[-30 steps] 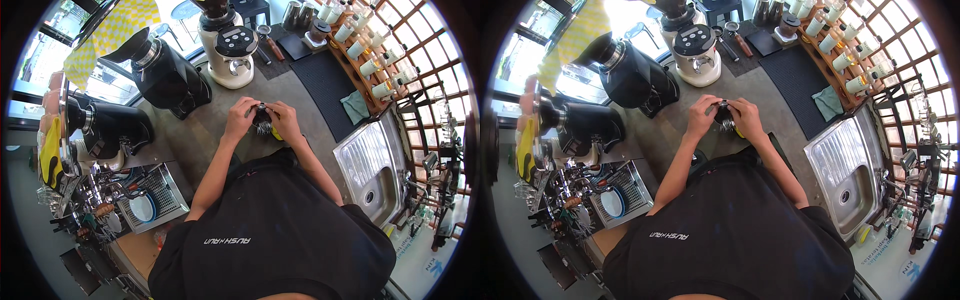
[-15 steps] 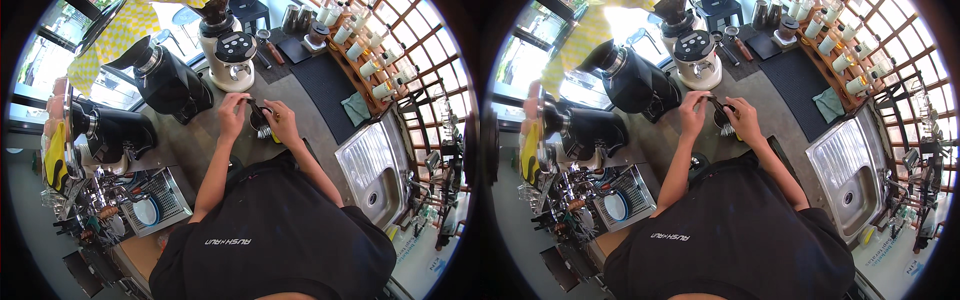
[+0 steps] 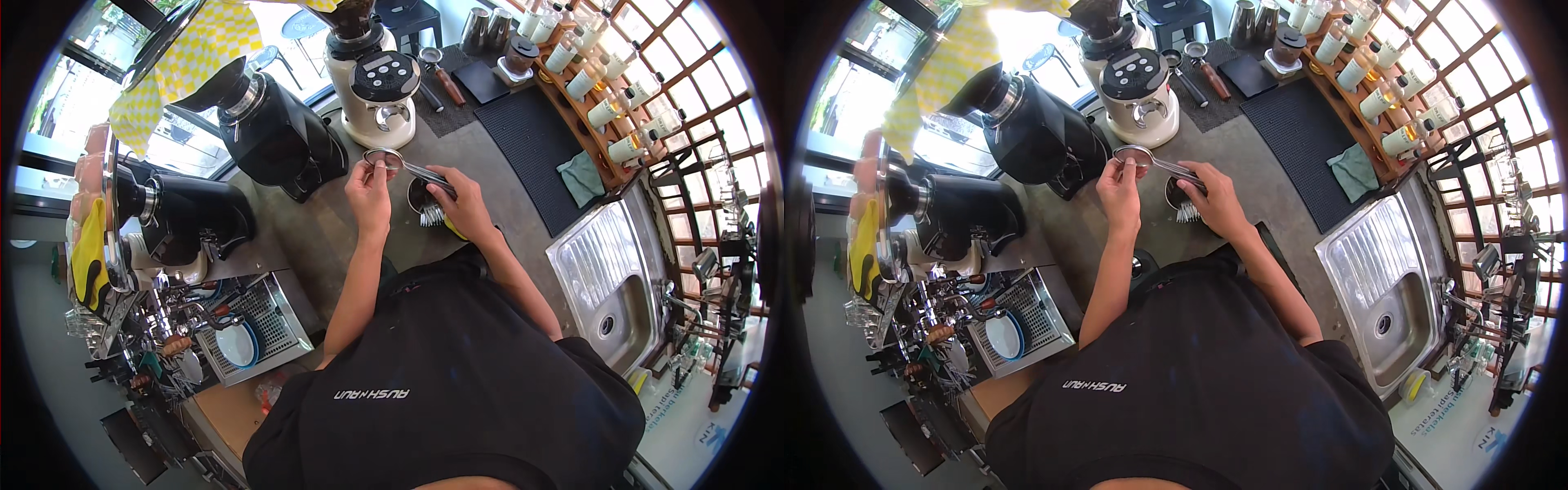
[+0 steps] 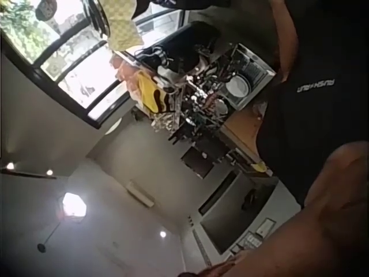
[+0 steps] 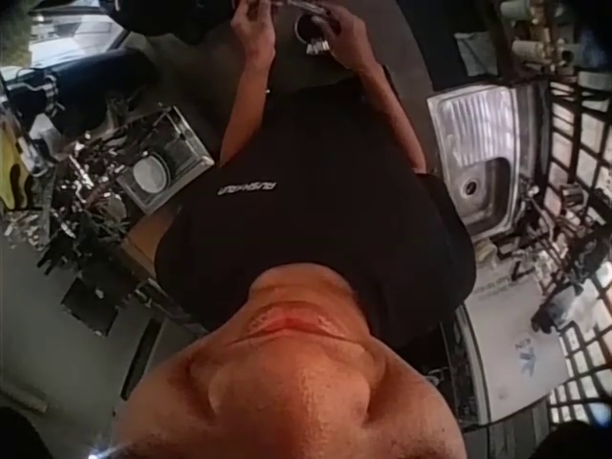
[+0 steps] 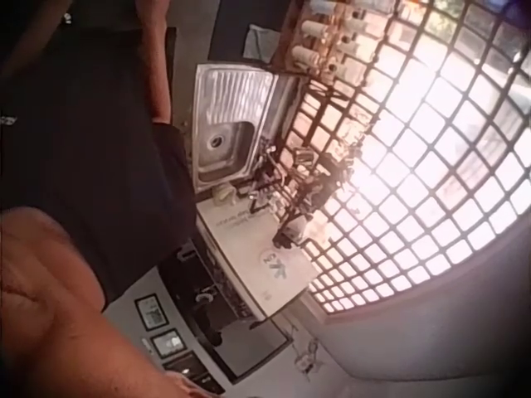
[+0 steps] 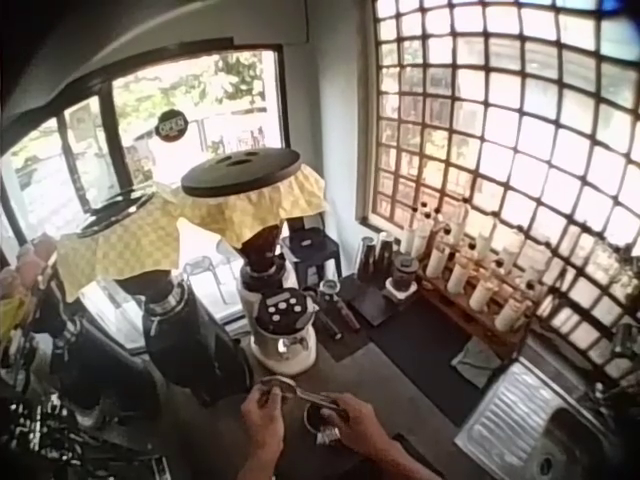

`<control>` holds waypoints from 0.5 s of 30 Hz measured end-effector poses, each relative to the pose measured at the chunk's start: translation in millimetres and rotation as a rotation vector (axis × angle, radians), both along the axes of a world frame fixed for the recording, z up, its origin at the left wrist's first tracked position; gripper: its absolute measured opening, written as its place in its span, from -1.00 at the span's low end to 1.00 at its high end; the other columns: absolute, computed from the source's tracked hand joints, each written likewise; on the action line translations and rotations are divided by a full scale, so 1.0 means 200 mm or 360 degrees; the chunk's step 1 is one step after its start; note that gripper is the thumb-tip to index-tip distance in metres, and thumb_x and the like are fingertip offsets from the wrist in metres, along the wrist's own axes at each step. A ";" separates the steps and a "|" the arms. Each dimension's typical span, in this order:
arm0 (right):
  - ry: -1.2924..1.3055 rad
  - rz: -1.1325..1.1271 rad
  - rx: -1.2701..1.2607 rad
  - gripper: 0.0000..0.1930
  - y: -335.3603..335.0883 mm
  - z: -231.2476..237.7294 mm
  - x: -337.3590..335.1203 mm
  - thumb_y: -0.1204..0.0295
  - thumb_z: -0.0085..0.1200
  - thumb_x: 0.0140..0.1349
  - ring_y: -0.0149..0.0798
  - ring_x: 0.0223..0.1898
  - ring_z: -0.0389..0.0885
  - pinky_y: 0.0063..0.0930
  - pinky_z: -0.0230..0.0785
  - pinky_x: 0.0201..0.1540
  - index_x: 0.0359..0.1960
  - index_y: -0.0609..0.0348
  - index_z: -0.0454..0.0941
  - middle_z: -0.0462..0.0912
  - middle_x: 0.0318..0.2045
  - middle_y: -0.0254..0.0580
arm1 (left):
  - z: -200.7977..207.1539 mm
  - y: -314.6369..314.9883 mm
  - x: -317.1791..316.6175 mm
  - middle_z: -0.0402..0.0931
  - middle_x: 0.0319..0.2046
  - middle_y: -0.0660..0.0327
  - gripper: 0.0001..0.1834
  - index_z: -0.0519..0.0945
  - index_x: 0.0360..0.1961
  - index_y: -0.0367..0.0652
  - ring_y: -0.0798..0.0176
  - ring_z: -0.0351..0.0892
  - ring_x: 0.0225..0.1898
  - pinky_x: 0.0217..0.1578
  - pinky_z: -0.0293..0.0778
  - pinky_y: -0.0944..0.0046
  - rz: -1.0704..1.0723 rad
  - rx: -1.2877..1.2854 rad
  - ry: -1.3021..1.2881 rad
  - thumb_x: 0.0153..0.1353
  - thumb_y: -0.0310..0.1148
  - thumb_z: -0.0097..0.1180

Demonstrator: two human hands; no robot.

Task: Drying a coffee portafilter and a small metal pitcher using a cloth, then folding the cloth on the counter.

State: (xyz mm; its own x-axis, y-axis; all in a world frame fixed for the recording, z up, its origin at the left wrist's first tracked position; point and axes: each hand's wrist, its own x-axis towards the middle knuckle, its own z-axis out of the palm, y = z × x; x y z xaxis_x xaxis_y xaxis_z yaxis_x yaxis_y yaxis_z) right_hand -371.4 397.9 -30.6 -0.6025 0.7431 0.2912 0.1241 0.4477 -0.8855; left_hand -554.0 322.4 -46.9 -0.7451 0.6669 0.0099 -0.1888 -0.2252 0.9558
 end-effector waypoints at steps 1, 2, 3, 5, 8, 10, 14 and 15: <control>-0.0002 0.0007 -0.0002 -0.64 -0.01 0.00 0.00 0.42 0.34 0.47 0.06 -0.14 0.78 -0.20 0.59 -0.06 0.21 0.31 0.65 0.77 -0.03 0.12 | -0.02 -0.01 -0.01 0.72 -0.20 0.25 -0.89 0.68 -0.06 -0.31 0.41 0.72 -0.19 -0.06 0.65 0.33 0.0007 -0.0002 -0.0002 0.60 -0.49 0.16; -0.0019 0.0017 -0.0040 -0.68 -0.03 0.00 0.00 0.43 0.30 0.50 -0.06 -0.19 0.76 -0.25 0.59 -0.07 0.20 0.30 0.66 0.78 -0.12 0.06 | -0.03 -0.01 -0.02 0.70 -0.17 0.24 -0.88 0.66 -0.05 -0.28 0.41 0.70 -0.16 -0.04 0.65 0.31 -0.0050 0.0031 0.0006 0.61 -0.47 0.13; -0.0035 0.0027 -0.0078 -0.71 -0.05 0.00 0.01 0.43 0.26 0.54 -0.18 -0.23 0.75 -0.30 0.58 -0.09 0.19 0.29 0.68 0.79 -0.21 0.00 | -0.05 -0.02 -0.02 0.68 -0.13 0.23 -0.87 0.64 -0.03 -0.26 0.41 0.68 -0.13 -0.03 0.65 0.29 -0.0107 0.0063 0.0013 0.61 -0.44 0.09; -0.0067 0.0062 -0.0185 -0.73 -0.08 0.00 0.01 0.41 0.25 0.55 -0.17 -0.30 0.72 -0.27 0.56 -0.15 0.15 0.33 0.68 0.77 -0.28 0.03 | -0.06 -0.02 -0.01 0.66 -0.08 0.23 -0.84 0.62 0.00 -0.25 0.38 0.67 -0.07 0.03 0.64 0.23 -0.0103 0.0140 -0.0162 0.61 -0.41 0.05; -0.0133 0.0172 -0.0437 -0.72 -0.12 0.03 0.04 0.35 0.18 0.61 -0.35 -0.43 0.59 -0.30 0.49 -0.28 0.10 0.36 0.68 0.70 -0.42 -0.07 | -0.02 -0.02 0.05 0.63 0.01 0.17 -0.78 0.58 0.07 -0.21 0.29 0.64 0.00 0.11 0.62 0.11 -0.0189 0.0332 -0.0547 0.57 -0.35 0.00; -0.0105 0.0334 -0.0642 -0.72 -0.15 0.04 0.06 0.34 0.16 0.62 -0.44 -0.44 0.52 -0.34 0.45 -0.31 0.09 0.36 0.69 0.67 -0.43 -0.19 | 0.03 -0.02 0.08 0.61 0.08 0.08 -0.69 0.54 0.15 -0.15 0.17 0.60 0.00 0.18 0.58 -0.01 -0.0373 0.0563 -0.0968 0.50 -0.27 -0.02; -0.0231 0.0362 -0.0716 -0.69 -0.16 0.09 0.11 0.31 0.19 0.61 -0.44 -0.38 0.56 -0.37 0.45 -0.31 0.11 0.34 0.70 0.67 -0.41 -0.21 | -0.02 -0.06 0.11 0.62 0.01 0.04 -0.63 0.47 0.24 -0.13 0.17 0.61 -0.17 0.12 0.64 -0.02 -0.0472 0.0721 -0.1214 0.51 -0.25 -0.03; -0.0235 0.0371 -0.0715 -0.69 -0.17 0.10 0.11 0.31 0.19 0.61 -0.44 -0.38 0.56 -0.37 0.45 -0.31 0.11 0.34 0.70 0.67 -0.41 -0.21 | -0.05 -0.06 0.12 0.55 -0.12 0.12 -0.64 0.47 0.25 -0.14 0.25 0.52 -0.27 -0.06 0.57 0.11 -0.0462 0.0758 -0.1240 0.52 -0.26 -0.04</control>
